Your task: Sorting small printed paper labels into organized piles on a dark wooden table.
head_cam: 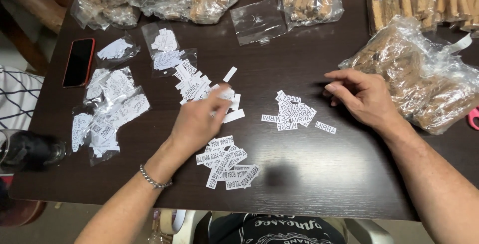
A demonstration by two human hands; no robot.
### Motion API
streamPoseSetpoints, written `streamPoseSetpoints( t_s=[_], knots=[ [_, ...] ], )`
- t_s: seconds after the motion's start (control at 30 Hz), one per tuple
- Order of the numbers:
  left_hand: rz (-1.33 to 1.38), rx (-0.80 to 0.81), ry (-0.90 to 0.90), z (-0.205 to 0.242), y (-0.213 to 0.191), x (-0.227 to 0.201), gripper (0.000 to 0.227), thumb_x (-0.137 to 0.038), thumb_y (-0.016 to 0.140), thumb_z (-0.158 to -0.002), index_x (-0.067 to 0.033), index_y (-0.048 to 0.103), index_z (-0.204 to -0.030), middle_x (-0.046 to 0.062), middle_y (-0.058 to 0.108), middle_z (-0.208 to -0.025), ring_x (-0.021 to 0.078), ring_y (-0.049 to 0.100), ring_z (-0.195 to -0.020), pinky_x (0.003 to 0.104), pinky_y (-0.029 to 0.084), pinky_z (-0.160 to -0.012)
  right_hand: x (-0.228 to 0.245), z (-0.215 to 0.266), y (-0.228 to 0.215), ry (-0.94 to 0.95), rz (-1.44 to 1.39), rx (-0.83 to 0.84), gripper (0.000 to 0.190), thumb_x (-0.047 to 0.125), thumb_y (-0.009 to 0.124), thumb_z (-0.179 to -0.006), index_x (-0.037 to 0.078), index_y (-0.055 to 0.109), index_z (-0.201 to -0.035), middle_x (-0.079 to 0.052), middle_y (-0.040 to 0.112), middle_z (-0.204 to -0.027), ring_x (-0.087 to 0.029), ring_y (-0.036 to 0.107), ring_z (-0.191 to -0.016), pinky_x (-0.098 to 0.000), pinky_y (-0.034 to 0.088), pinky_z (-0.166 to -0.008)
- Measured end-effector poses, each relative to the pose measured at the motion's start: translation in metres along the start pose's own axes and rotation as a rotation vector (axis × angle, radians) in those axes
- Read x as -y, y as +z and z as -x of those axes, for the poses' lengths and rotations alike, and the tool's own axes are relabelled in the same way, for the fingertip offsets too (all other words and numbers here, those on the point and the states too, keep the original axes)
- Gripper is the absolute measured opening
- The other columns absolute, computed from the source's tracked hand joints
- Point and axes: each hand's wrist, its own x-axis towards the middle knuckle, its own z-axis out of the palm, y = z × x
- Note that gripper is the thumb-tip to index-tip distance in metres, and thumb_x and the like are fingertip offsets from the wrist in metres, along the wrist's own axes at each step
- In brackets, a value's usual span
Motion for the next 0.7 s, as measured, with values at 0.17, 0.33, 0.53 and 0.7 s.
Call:
streamPoseSetpoints(
  t_s=[0.17,0.33,0.53,0.7],
  knots=[
    [0.608,0.016,-0.713,-0.025,-0.034,-0.031,0.046,-0.008,0.074,-0.087,-0.0116,0.06,-0.13,0.004,0.079,-0.085,0.0121,0.07,-0.069,0.025,0.054,-0.071,0.004,0.0,0.001,0.04,-0.018,0.006,0.021,0.011,0.069,-0.1,0.001,0.071,-0.119,-0.009,0.077,-0.082,-0.014,0.072,-0.062,-0.0233,0.058,-0.065],
    [0.74,0.116,-0.78,-0.043,-0.031,-0.047,0.057,0.001,0.077,-0.08,-0.0108,0.056,-0.132,0.005,0.07,-0.087,0.0195,0.076,-0.074,0.028,0.063,-0.077,0.003,0.001,0.0,0.024,-0.004,0.003,0.022,0.012,0.069,-0.1,0.001,0.072,-0.119,-0.009,0.077,-0.082,-0.014,0.072,-0.061,-0.0236,0.058,-0.064],
    [0.593,0.284,-0.651,-0.057,-0.037,-0.058,0.046,-0.011,0.074,-0.087,-0.012,0.059,-0.13,0.001,0.079,-0.088,0.0105,0.07,-0.07,0.026,0.055,-0.072,0.004,0.001,0.0,0.037,-0.037,0.004,0.021,0.01,0.069,-0.1,0.001,0.071,-0.119,-0.01,0.077,-0.083,-0.014,0.072,-0.061,-0.023,0.058,-0.064],
    [0.331,0.831,-0.584,-0.046,-0.07,-0.071,0.059,-0.012,0.077,-0.085,-0.0169,0.06,-0.142,0.001,0.085,-0.105,0.0113,0.08,-0.096,0.025,0.059,-0.086,0.003,0.0,0.0,0.02,-0.023,0.003,0.021,0.011,0.069,-0.1,0.001,0.071,-0.119,-0.009,0.076,-0.082,-0.014,0.072,-0.061,-0.0231,0.058,-0.063]
  ],
)
